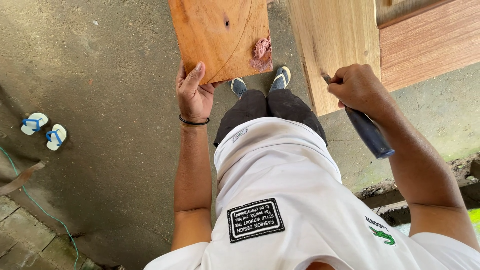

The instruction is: The person uses a chisel to carve and shape a small piece of wood, then fits it into a recessed area of a larger wooden structure. They repeatedly adjust the wood piece and use the chisel to refine the edges for a proper fit.

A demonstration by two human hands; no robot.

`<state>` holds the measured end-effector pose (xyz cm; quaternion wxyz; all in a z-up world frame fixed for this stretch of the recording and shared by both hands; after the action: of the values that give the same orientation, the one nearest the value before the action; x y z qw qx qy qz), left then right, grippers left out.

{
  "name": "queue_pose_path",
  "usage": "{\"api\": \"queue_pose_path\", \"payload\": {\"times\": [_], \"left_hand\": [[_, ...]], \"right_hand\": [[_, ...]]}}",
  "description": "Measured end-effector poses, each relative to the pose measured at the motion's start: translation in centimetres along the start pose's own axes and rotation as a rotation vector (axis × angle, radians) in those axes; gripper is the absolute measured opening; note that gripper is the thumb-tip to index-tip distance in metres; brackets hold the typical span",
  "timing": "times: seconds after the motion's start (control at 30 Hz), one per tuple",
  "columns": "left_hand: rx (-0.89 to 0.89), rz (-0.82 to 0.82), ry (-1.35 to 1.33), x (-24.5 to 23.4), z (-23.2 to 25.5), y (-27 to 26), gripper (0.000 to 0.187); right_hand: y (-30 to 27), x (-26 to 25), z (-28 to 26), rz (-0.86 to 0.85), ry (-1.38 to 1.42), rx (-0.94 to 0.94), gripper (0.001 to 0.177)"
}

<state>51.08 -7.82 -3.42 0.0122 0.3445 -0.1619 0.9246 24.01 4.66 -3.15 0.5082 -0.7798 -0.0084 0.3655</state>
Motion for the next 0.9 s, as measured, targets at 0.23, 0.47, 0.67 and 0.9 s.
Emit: {"api": "queue_pose_path", "payload": {"times": [0.23, 0.47, 0.67, 0.9], "left_hand": [[0.015, -0.016, 0.007, 0.2, 0.4, -0.2, 0.026], [0.014, -0.027, 0.001, -0.5, -0.2, -0.3, 0.028], [-0.037, -0.08, 0.012, -0.6, -0.3, 0.0, 0.039], [-0.146, -0.054, 0.058, 2.1, -4.6, 1.6, 0.024]], "right_hand": [[0.4, -0.1, -0.9, 0.006, 0.043, -0.064, 0.015], [0.1, 0.9, 0.2, -0.103, -0.043, 0.016, 0.016], [-3.2, -2.0, 1.7, -0.114, 0.369, -0.002, 0.012], [-1.7, -0.5, 11.3, 0.161, 0.893, -0.037, 0.018]]}}
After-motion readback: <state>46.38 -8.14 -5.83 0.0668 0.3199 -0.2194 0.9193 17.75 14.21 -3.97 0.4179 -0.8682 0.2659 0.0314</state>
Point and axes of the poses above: each hand's wrist, its own y-axis towards the middle knuckle, its own x-axis out of the palm, z = x × y, the point moved 9 cm from there along y, towards the middle knuckle, and after that the axes turned 10 degrees about x, right-handed, at the moved point
